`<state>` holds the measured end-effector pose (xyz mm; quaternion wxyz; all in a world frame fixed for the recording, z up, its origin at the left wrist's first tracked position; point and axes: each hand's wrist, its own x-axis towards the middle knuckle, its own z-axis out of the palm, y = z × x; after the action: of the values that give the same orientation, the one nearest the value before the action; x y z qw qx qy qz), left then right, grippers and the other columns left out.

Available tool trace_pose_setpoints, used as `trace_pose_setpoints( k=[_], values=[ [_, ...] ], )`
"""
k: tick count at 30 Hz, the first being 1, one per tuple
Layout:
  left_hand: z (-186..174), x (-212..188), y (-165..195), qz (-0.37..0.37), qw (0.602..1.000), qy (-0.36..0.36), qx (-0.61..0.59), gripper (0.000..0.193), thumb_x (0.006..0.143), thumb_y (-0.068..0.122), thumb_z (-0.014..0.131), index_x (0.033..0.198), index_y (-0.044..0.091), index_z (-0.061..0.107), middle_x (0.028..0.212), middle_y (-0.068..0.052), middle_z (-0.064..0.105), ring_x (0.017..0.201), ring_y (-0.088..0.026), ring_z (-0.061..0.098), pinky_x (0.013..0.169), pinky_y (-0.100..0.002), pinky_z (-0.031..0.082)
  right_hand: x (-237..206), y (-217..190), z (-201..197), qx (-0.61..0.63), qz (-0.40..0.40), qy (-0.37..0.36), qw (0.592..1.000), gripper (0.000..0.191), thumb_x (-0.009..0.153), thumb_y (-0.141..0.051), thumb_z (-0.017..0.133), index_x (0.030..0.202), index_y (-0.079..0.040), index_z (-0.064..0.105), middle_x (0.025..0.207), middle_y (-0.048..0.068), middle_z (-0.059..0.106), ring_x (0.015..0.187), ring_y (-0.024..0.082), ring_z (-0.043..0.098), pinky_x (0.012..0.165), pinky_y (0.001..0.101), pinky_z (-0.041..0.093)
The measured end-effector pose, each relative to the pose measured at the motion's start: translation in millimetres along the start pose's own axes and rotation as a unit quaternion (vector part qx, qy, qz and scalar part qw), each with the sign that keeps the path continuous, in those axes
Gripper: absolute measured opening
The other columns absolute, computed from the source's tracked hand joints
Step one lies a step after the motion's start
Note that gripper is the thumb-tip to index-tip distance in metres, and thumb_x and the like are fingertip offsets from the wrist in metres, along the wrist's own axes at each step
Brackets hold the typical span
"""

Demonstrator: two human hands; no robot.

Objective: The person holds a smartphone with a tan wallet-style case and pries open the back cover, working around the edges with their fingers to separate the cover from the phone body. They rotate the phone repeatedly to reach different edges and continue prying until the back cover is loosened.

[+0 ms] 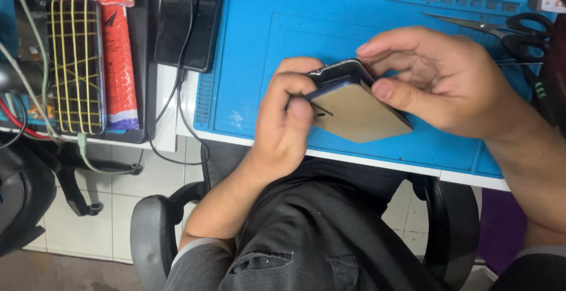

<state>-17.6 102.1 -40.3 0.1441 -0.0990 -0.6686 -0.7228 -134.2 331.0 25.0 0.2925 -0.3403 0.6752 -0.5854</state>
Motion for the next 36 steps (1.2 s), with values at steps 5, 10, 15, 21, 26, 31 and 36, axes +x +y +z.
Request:
trace_pose_setpoints(
  k=[5, 10, 15, 21, 26, 31, 36],
  values=[
    [-20.6, 7.9, 27.9, 0.033, 0.988, -0.063, 0.136, 0.024, 0.104, 0.014, 0.076, 0.12, 0.002, 0.062, 0.127, -0.012, 0.058, 0.111, -0.021, 0.065, 0.093, -0.028, 0.057, 9.2, -11.4, 10.8, -0.027, -0.015, -0.01, 0.999, 0.041, 0.1, -0.003, 0.061, 0.139, 0.002, 0.05, 0.129, 0.018, 0.064, 0.124, 0.024, 0.067, 0.101, 0.0354, 0.062],
    [-24.2, 12.1, 34.5, 0.015, 0.99, -0.092, 0.106, 0.019, 0.108, 0.011, 0.073, 0.12, 0.002, 0.061, 0.13, -0.011, 0.062, 0.112, -0.019, 0.069, 0.095, -0.026, 0.059, 18.0, -38.6, 7.4, -0.243, -0.091, 0.029, 0.965, 0.011, 0.102, 0.002, 0.056, 0.108, 0.002, 0.065, 0.12, 0.019, 0.069, 0.109, 0.023, 0.072, 0.09, 0.033, 0.058],
    [-23.1, 11.2, 33.4, 0.01, 0.989, -0.102, 0.108, 0.019, 0.109, 0.012, 0.071, 0.12, 0.001, 0.06, 0.131, -0.012, 0.062, 0.113, -0.02, 0.069, 0.097, -0.027, 0.058, 42.2, -47.2, 0.1, -0.16, -0.012, 0.021, 0.987, 0.013, 0.102, -0.009, 0.061, 0.106, 0.003, 0.066, 0.104, 0.013, 0.07, 0.098, 0.018, 0.075, 0.088, 0.0274, 0.063],
    [-24.7, 11.1, 32.7, 0.001, 0.989, -0.113, 0.098, 0.018, 0.111, 0.012, 0.067, 0.122, 0.0, 0.059, 0.132, -0.012, 0.061, 0.115, -0.02, 0.069, 0.098, -0.027, 0.058, 85.8, -59.0, -4.7, -0.33, 0.072, -0.138, 0.931, 0.026, 0.092, -0.023, 0.07, 0.108, -0.005, 0.078, 0.092, 0.009, 0.077, 0.084, 0.015, 0.077, 0.079, 0.0283, 0.063],
    [-22.6, 12.5, 32.1, 0.001, 0.988, -0.115, 0.106, 0.019, 0.113, 0.013, 0.066, 0.124, 0.0, 0.059, 0.133, -0.012, 0.061, 0.116, -0.02, 0.069, 0.098, -0.027, 0.059, 104.1, -71.1, 2.7, -0.394, 0.293, -0.169, 0.855, 0.027, 0.092, -0.028, 0.074, 0.11, -0.011, 0.083, 0.093, 0.006, 0.077, 0.085, 0.014, 0.075, 0.078, 0.0266, 0.065],
    [-21.4, 14.0, 31.6, 0.001, 0.988, -0.106, 0.114, 0.021, 0.113, 0.015, 0.066, 0.126, 0.001, 0.059, 0.134, -0.012, 0.061, 0.115, -0.02, 0.069, 0.097, -0.026, 0.06, 111.8, -66.7, 4.4, -0.342, 0.29, -0.18, 0.875, 0.025, 0.091, -0.025, 0.074, 0.108, -0.008, 0.082, 0.09, 0.007, 0.077, 0.083, 0.014, 0.076, 0.076, 0.0267, 0.065],
    [-22.6, 12.9, 28.5, -0.002, 0.989, -0.096, 0.116, 0.02, 0.113, 0.015, 0.066, 0.127, 0.002, 0.06, 0.132, -0.011, 0.062, 0.115, -0.019, 0.069, 0.098, -0.027, 0.059, 99.1, -50.9, -4.7, -0.368, 0.15, -0.157, 0.904, 0.025, 0.086, -0.025, 0.077, 0.104, -0.008, 0.081, 0.087, 0.006, 0.077, 0.078, 0.013, 0.076, 0.074, 0.0271, 0.062]
  ],
)
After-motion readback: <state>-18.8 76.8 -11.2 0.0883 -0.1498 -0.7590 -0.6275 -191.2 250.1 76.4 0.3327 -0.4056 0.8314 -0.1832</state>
